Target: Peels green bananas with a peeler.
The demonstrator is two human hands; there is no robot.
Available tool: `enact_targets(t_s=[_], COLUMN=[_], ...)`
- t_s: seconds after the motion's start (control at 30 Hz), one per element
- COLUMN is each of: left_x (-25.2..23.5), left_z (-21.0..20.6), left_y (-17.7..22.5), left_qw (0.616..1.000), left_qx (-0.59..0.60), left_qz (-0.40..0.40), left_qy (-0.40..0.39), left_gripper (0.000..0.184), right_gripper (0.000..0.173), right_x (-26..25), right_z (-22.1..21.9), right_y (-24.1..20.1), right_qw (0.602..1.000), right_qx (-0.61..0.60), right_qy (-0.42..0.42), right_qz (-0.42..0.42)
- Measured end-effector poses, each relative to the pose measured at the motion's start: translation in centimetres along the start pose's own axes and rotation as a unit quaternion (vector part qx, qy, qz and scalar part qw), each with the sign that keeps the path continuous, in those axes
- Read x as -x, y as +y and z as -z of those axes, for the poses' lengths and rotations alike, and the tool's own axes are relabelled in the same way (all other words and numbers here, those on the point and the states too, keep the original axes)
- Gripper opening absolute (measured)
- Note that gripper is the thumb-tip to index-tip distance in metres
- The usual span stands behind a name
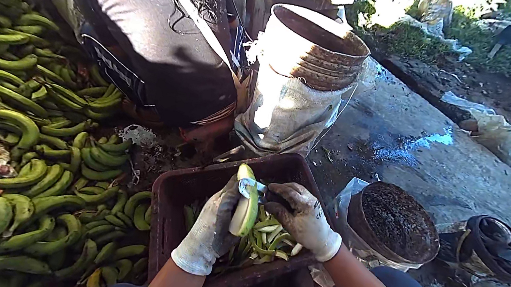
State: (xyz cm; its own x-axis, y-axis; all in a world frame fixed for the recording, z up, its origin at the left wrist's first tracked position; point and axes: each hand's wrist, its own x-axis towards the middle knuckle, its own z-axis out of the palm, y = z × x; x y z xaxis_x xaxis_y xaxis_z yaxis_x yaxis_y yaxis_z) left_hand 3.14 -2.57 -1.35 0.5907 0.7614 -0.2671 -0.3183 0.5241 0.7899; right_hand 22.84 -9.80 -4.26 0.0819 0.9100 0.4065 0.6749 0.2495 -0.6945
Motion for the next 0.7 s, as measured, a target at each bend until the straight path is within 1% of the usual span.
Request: enact_targets(t_s=[0.07, 0.13, 0.2, 0.23, 0.27, 0.3, 0.4, 0.43, 0.47, 0.5, 0.53, 0.57, 0.6, 0.67, 0.7], left_x=[0.3, 0.3, 0.2, 0.2, 0.1, 0.1, -0.2, -0.3, -0.3, -0.2, -0.2, -0.2, -0.3, -0.7, -0.9], left_z=[0.0, 0.1, 0.1, 0.1, 0.0, 0.0, 0.0, 0.0, 0.0, -0.1, -0.1, 0.0, 0.1, 0.3, 0.3], left_y=[0.1, 0.2, 0.2, 0.2, 0.4, 0.5, 0.6, 0.5, 0.5, 0.5, 0.4, 0.2, 0.0, -0.5, -0.7], left_qw=[0.996, 0.986, 0.977, 0.971, 0.962, 0.952, 0.917, 0.905, 0.898, 0.9, 0.913, 0.933, 0.956, 0.99, 0.998], left_qx=[-0.067, -0.137, -0.188, -0.221, -0.261, -0.298, -0.396, -0.422, -0.436, -0.432, -0.402, -0.351, -0.282, -0.124, -0.047], left_qz=[0.014, 0.021, 0.012, 0.002, -0.008, -0.014, -0.025, -0.029, -0.026, -0.019, -0.013, -0.016, -0.024, -0.044, -0.045], left_qy=[-0.056, -0.089, -0.099, -0.087, -0.075, -0.062, -0.038, -0.038, -0.048, -0.062, -0.072, -0.074, -0.071, -0.043, -0.018], left_gripper=[0.04, 0.048, 0.057, 0.062, 0.065, 0.069, 0.075, 0.073, 0.072, 0.073, 0.073, 0.071, 0.07, 0.064, 0.055], right_gripper=[0.037, 0.04, 0.04, 0.04, 0.041, 0.043, 0.046, 0.046, 0.046, 0.046, 0.046, 0.048, 0.049, 0.051, 0.051], right_x=[-1.3, -2.5, -3.1, -3.0, -2.9, -2.6, -1.5, -1.2, -1.2, -1.4, -1.8, -2.1, -2.2, -1.9, -1.5], right_z=[0.8, 1.6, 2.4, 2.8, 3.1, 3.3, 3.2, 3.0, 3.0, 3.0, 3.3, 3.6, 3.9, 4.0, 3.8], right_y=[1.1, 3.0, 4.2, 4.0, 3.5, 2.7, 0.3, -0.1, -0.2, 0.0, 0.6, 1.3, 1.9, 1.8, 1.3], right_qw=[0.996, 0.976, 0.961, 0.959, 0.963, 0.971, 0.991, 0.991, 0.986, 0.977, 0.964, 0.954, 0.954, 0.969, 0.977], right_qx=[-0.003, 0.034, 0.044, 0.045, 0.049, 0.053, 0.072, 0.099, 0.129, 0.151, 0.162, 0.153, 0.131, 0.089, 0.071], right_qy=[-0.039, -0.085, -0.067, -0.048, -0.029, -0.012, 0.002, -0.005, -0.014, -0.028, -0.043, -0.045, -0.028, 0.019, 0.036], right_qz=[-0.081, -0.195, -0.266, -0.275, -0.262, -0.233, -0.11, -0.092, -0.106, -0.151, -0.208, -0.253, -0.267, -0.231, -0.199])
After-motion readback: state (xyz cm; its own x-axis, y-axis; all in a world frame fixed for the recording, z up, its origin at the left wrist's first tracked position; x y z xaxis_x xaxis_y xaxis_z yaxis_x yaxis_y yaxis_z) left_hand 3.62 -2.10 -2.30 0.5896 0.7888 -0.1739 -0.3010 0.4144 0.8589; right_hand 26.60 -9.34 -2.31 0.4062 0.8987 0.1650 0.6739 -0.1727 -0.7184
